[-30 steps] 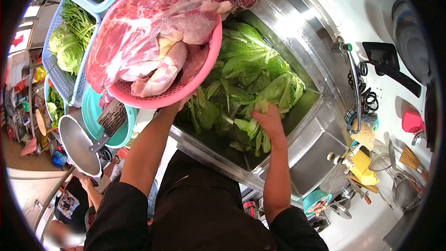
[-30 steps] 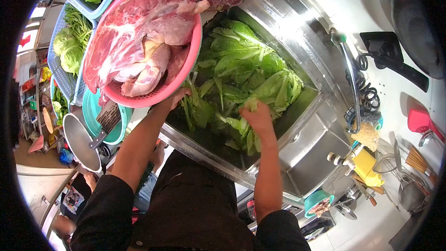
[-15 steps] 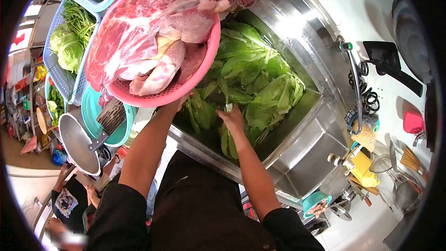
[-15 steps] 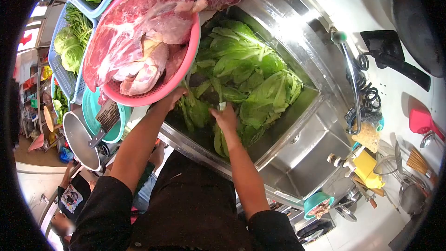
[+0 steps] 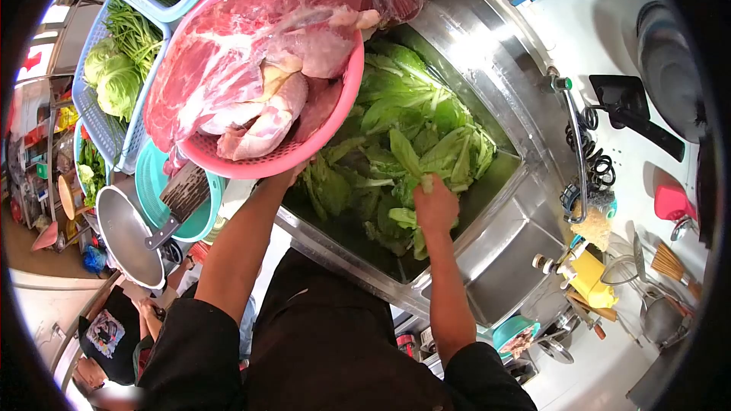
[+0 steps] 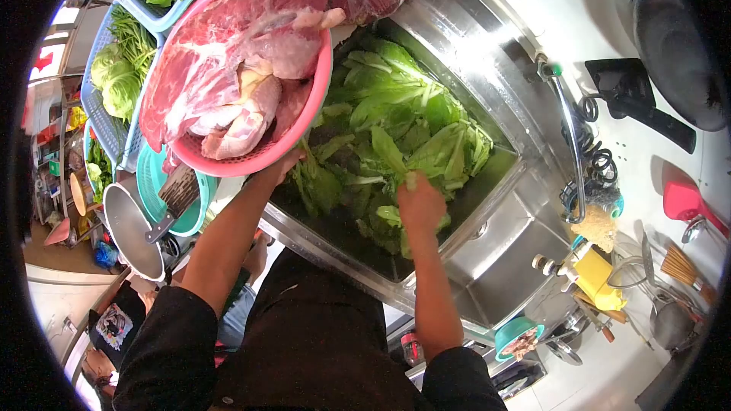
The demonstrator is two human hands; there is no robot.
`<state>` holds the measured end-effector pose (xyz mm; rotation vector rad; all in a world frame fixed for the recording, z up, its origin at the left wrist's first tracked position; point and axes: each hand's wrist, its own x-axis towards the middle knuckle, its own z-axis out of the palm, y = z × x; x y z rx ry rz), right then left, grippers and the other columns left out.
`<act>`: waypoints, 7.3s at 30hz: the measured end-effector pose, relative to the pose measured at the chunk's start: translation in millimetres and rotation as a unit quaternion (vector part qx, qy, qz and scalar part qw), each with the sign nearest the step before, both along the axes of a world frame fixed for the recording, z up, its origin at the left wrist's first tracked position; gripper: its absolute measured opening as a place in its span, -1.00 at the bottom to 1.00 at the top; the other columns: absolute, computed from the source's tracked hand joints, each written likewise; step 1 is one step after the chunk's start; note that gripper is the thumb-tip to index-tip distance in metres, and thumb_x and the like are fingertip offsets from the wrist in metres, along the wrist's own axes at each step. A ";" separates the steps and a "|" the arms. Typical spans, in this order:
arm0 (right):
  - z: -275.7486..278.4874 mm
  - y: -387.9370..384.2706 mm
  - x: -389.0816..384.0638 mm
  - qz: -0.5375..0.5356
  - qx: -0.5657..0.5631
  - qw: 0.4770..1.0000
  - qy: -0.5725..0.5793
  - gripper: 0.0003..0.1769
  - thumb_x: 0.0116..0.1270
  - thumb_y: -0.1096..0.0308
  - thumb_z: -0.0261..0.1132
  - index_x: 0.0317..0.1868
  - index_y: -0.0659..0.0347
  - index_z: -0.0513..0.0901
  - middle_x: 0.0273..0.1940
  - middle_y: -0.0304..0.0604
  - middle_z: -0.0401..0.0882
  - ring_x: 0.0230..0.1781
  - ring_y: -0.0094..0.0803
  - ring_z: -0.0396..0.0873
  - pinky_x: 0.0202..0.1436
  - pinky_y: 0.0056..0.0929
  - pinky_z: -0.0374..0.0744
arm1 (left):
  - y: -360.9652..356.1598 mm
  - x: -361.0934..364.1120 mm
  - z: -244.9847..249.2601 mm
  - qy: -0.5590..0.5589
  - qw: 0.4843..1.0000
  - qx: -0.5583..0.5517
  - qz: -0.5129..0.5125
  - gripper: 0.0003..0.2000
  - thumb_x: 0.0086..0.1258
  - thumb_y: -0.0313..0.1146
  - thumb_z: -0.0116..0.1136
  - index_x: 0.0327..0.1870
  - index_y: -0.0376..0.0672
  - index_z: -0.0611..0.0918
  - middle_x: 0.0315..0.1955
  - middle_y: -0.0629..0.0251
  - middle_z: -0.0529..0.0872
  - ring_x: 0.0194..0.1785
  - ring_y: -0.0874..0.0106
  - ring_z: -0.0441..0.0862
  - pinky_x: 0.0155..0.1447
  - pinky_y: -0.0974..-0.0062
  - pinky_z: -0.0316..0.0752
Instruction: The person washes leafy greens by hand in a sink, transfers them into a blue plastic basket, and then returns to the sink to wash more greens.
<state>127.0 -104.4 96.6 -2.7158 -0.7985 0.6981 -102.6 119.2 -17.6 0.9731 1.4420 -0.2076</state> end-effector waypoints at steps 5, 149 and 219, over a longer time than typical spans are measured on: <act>12.0 -15.3 20.6 -0.097 0.166 0.966 0.173 -0.66 0.24 0.28 0.36 0.02 0.17 0.66 -0.35 -0.03 0.70 -0.32 -0.18 0.69 -0.18 -0.20 0.58 | 2.6 -1.1 -1.2 0.014 1.000 -0.012 -0.013 -0.50 0.04 -0.20 0.30 0.05 -0.19 0.53 0.43 0.02 0.25 0.50 0.16 0.09 0.50 0.07 0.02; -91.2 79.9 -61.7 0.136 0.041 0.950 0.278 -0.38 0.00 0.06 0.54 -0.01 0.34 0.66 -0.25 0.06 0.71 -0.25 -0.23 0.67 -0.07 -0.23 0.57 | -31.7 37.9 -15.0 -0.228 0.913 -0.306 0.147 -0.58 0.54 0.04 -0.06 0.16 -0.10 0.52 0.02 0.24 0.66 0.03 0.27 0.60 0.14 0.23 0.51; -234.8 -19.7 -43.7 -0.070 -0.262 0.857 0.438 -0.16 0.40 -0.16 0.18 0.51 0.16 0.22 0.49 -0.02 0.23 0.41 -0.10 0.31 0.37 -0.09 0.39 | -83.5 17.7 -163.4 -0.145 0.947 -0.109 -0.266 -0.31 0.16 -0.09 0.39 0.34 -0.14 0.51 0.28 0.17 0.57 0.37 0.27 0.40 0.42 0.25 0.25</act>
